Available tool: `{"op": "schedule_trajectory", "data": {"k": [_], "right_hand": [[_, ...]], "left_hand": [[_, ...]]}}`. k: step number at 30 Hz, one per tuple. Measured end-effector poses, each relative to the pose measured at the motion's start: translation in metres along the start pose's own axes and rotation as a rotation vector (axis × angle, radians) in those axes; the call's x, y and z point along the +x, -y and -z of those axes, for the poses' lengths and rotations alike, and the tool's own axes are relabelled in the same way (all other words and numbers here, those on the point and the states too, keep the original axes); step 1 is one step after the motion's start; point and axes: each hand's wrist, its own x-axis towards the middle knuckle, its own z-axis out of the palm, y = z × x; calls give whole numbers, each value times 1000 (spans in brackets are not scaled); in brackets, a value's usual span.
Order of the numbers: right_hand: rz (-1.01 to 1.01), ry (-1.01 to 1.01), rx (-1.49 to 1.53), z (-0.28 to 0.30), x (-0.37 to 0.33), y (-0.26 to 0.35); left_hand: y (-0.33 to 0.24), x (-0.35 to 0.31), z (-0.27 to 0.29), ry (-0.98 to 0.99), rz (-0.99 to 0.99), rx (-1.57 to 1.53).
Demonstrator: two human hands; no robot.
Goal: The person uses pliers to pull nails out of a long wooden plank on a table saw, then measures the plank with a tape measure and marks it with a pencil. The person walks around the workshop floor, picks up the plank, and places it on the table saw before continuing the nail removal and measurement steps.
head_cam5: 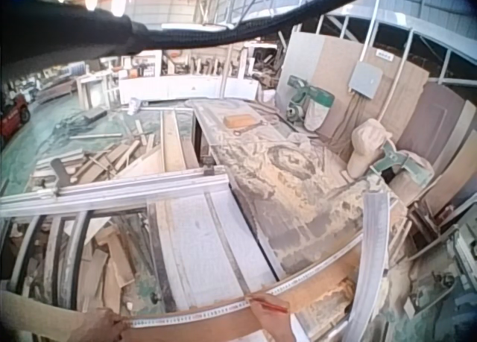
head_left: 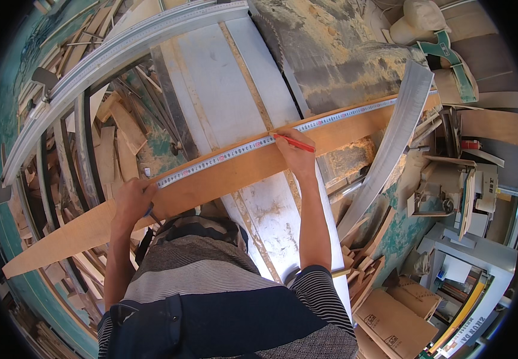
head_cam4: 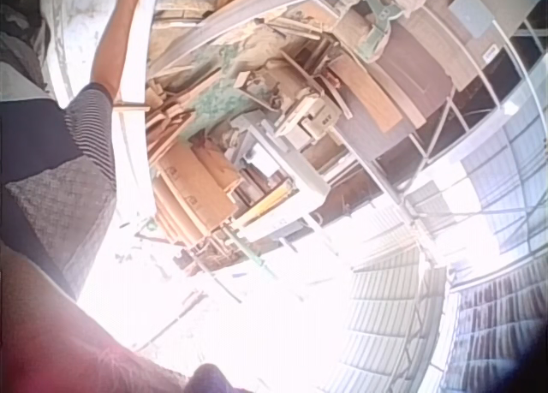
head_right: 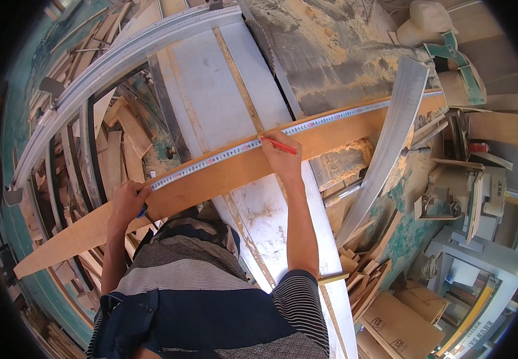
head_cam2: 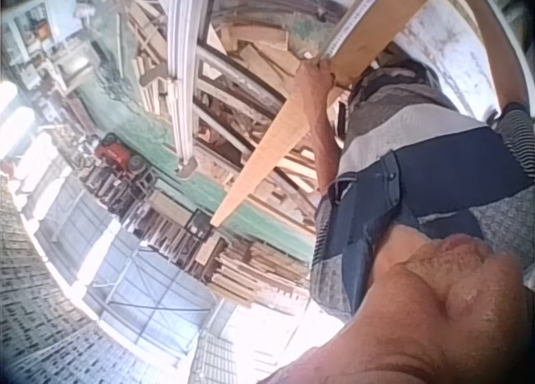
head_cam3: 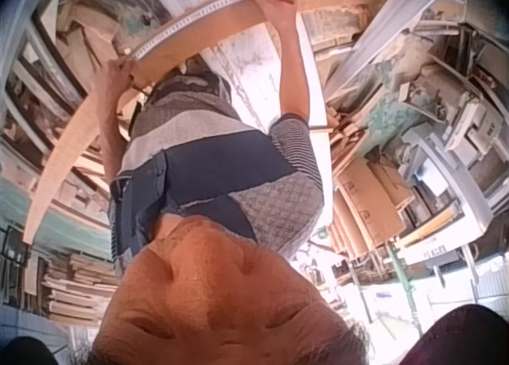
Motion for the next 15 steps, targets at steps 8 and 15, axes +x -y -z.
{"op": "schedule_trajectory", "data": {"k": [8,15], "right_hand": [[10,-4,-125,-1,-9,4],[-36,-10,-245,18,-38,11]], "left_hand": [[-15,-33,-3,318,17,-229],[-27,-45,-8,456,-13,-265]]}}
